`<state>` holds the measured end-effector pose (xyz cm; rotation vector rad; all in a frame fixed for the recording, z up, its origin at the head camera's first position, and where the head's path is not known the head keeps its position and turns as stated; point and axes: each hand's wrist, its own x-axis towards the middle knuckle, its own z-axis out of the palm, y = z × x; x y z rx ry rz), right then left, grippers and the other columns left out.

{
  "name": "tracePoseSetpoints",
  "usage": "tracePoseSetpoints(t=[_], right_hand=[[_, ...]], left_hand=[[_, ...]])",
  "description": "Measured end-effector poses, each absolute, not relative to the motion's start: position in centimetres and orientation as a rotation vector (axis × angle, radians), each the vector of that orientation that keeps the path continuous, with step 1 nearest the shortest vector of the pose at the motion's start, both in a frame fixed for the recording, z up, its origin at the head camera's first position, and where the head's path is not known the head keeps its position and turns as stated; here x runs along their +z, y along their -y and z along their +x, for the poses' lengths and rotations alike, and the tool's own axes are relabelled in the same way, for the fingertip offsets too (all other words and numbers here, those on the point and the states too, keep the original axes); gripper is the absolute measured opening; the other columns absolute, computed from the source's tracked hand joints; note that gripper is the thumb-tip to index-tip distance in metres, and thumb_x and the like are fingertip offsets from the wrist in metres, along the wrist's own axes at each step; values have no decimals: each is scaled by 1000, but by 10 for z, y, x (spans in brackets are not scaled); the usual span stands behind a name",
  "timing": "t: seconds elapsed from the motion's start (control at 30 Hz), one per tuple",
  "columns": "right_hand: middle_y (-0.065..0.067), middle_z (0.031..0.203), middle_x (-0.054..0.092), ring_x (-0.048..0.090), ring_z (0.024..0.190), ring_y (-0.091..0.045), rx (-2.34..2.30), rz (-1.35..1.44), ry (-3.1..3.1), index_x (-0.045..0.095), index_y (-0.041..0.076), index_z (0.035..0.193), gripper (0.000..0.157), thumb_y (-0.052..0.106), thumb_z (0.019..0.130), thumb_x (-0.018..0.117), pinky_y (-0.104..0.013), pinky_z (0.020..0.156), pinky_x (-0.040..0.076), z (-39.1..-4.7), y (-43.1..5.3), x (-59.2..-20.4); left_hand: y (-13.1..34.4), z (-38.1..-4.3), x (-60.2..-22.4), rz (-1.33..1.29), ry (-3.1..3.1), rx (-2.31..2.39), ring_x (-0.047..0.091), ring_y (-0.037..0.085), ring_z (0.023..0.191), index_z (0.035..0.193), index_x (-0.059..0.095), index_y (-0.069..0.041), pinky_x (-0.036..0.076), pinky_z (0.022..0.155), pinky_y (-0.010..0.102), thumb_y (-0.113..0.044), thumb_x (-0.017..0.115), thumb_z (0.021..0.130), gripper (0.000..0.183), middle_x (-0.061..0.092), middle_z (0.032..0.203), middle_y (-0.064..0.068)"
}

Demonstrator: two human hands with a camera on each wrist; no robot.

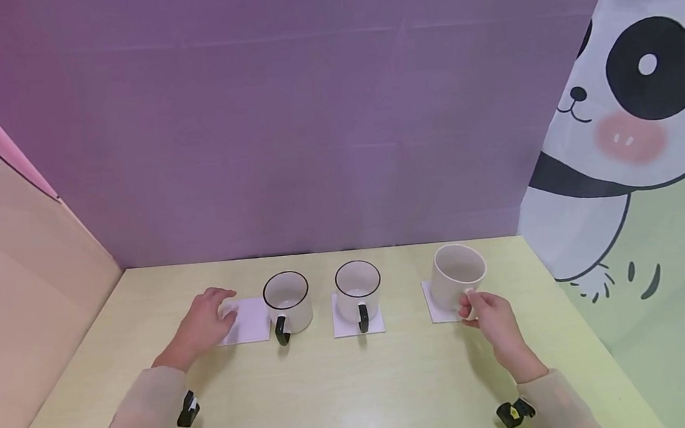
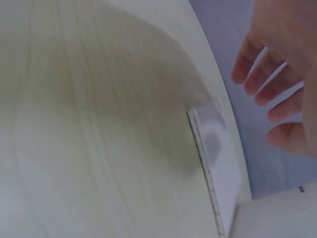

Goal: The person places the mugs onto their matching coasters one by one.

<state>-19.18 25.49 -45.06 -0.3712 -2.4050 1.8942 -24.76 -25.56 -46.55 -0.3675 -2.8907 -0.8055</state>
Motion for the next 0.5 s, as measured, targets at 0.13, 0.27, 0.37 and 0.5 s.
tracePoseSetpoints(t=[0.13, 0.27, 0.37, 0.5], right_hand=[[-5, 80, 63, 60, 80, -12, 1900, -373, 2403, 60, -17, 110, 38, 16, 109, 42, -36, 84, 58, -192, -254, -450], [-4, 79, 63, 60, 80, -11, 1906, -377, 2403, 60, -16, 110, 37, 16, 109, 42, -35, 85, 58, -192, -254, -451], [-4, 80, 64, 60, 80, -11, 1903, -373, 2413, 60, -16, 110, 38, 16, 109, 41, -35, 86, 58, -191, -255, -450], [-5, 83, 65, 61, 83, -13, 1885, -362, 2434, 60, -15, 111, 37, 17, 109, 41, -37, 88, 58, -190, -255, -450]], left_hand=[[266, -247, -469, -428, 3006, -701, 47, 54, 120, 131, 56, 10, 41, 100, 66, -8, 65, 86, 50, 50, 134, 32], [273, -248, -472, -463, 3092, -637, 48, 54, 121, 132, 55, 13, 40, 103, 66, -7, 66, 81, 56, 50, 136, 33], [275, -249, -473, -475, 3142, -613, 46, 55, 124, 133, 55, 12, 39, 104, 66, -5, 64, 77, 59, 49, 139, 33], [275, -249, -471, -483, 3185, -571, 45, 54, 126, 134, 57, 9, 39, 105, 66, -3, 61, 74, 61, 49, 141, 32]])
